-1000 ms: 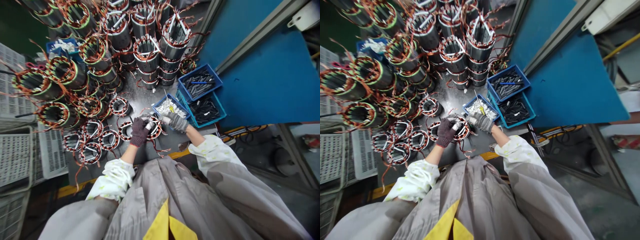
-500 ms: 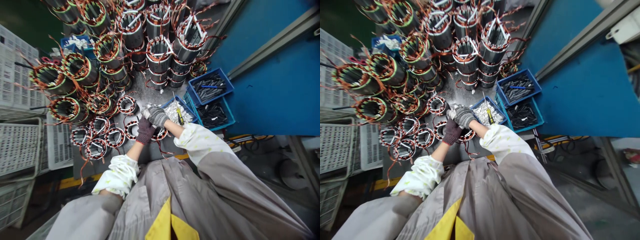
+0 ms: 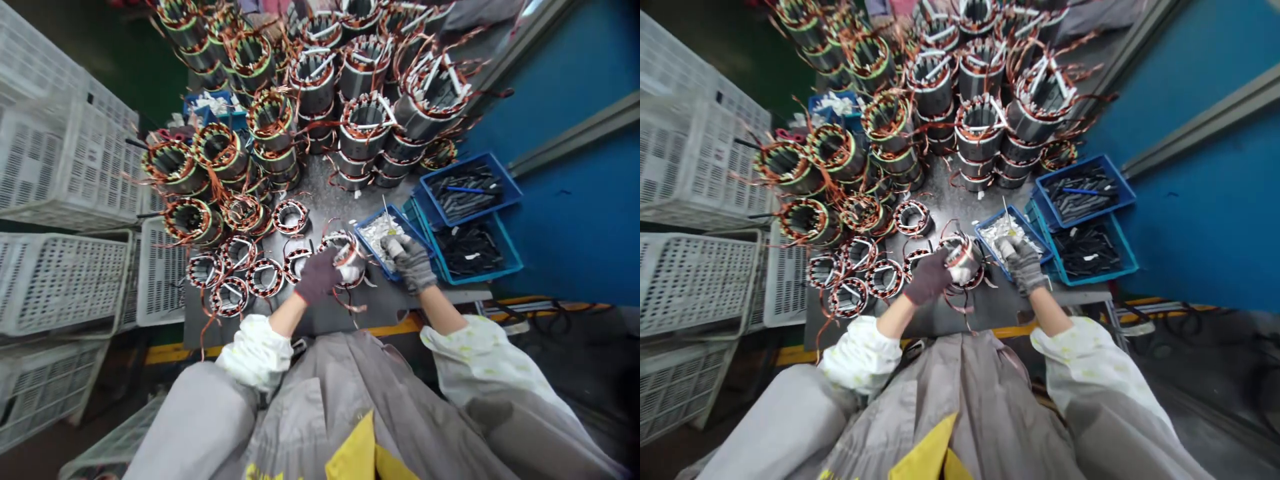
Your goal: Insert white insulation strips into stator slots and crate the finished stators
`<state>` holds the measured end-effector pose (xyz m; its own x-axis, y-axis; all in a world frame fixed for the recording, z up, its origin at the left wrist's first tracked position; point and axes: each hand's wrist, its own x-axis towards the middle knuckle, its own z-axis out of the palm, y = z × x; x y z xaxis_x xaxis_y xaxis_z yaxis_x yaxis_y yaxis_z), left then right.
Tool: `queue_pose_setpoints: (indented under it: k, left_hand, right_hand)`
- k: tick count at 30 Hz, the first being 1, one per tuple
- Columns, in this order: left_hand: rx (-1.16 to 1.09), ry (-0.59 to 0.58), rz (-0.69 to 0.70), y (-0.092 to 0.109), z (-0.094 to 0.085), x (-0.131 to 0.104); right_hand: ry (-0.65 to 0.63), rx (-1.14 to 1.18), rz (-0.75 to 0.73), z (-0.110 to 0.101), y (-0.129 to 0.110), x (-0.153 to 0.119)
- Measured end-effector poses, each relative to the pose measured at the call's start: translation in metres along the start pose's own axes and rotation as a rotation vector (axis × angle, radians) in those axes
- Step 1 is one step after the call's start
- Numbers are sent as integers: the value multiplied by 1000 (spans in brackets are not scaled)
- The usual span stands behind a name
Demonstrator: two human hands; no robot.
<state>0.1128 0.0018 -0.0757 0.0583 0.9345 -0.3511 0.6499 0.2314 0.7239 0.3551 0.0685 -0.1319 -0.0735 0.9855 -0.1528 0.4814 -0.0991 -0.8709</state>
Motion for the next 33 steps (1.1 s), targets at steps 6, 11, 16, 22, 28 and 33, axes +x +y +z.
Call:
queue_pose_setpoints:
  k: [6,11,16,22,28,33]
  left_hand:
    - [75,309,-5,-25,-81,19]
    - [217,383,-36,-44,-112,29]
    - [198,243,33,-39,-103,31]
    - [643,76,213,-5,-50,93]
    - [838,-78,258,-14,-21,119]
    - [706,-39,215,-14,-9,42]
  right_hand:
    - [-159,-147,-102,10,23,-52]
    - [-321,-494,-251,27,9,-60]
    - [-609,-755,-403,61,-11,-59]
    - [-547,-707,-396,71,9,-83]
    - [-493,-660,-430,47,26,-83]
    - [-636,-781,-436,40,4,-62]
